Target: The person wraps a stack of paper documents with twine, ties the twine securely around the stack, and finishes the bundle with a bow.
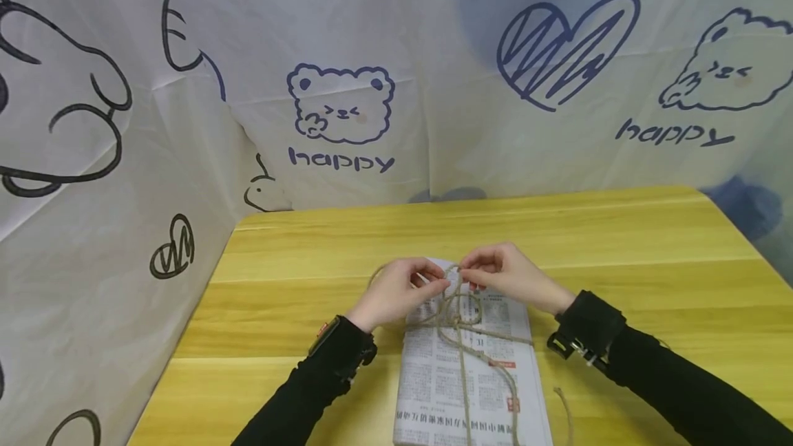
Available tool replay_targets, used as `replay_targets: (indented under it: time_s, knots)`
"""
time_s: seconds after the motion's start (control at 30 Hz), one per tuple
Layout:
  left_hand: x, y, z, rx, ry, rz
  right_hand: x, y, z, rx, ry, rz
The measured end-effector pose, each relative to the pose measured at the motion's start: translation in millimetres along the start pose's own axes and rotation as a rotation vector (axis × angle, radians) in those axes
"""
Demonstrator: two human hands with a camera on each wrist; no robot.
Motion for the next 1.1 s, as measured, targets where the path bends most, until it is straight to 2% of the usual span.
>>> replay_targets:
  time_s: [0.37, 0.47, 0.57, 0.67, 0.73, 0.83, 0.93, 1.1]
  knots:
    - [3.2, -4.7, -2.1, 0.028, -0.004, -0.037, 4.8, 6.1, -0.2, -0.006, -0.017, 0.001]
    - [1.2, -4.7, -1.8, 0.017, 0.016, -0.049, 7.1, 10.4, 0.3, -0.032, 0.001, -0.030]
    - [-0.9, -4.9, 0.0, 0.020, 0.056, -0.062, 13.4, 19.8, 1.3, -0.090, 0.087, -0.086]
    - [-2.5, -5.8, 1.8, 0.025, 0.100, -0.069, 25.9, 30.4, 4.5, -0.159, 0.247, -0.108]
    - [-2.3, -6.8, 3.0, 0.026, 0.118, -0.077, 36.4, 35.3, 6.8, -0.192, 0.358, -0.081]
    - [-2.4, -7.6, 3.5, 0.007, 0.127, -0.091, 52.0, 37.0, 9.6, -0.222, 0.467, -0.011]
    - [-2.4, -8.4, 3.3, -0.002, 0.136, -0.100, 63.1, 36.0, 9.8, -0.205, 0.510, 0.049]
    - [-3.3, -8.1, 3.7, -0.015, 0.162, -0.101, 70.9, 33.6, 7.3, -0.185, 0.532, 0.078]
Point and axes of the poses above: each hand's wrist, its own y-axis away from the middle knuckle, its own x-axis out of the palm, z = x × y, the point moved 1 cm from there along -y, towards the middle knuckle, and after that the axes turned 6 degrees about x, right-handed, at the moved point
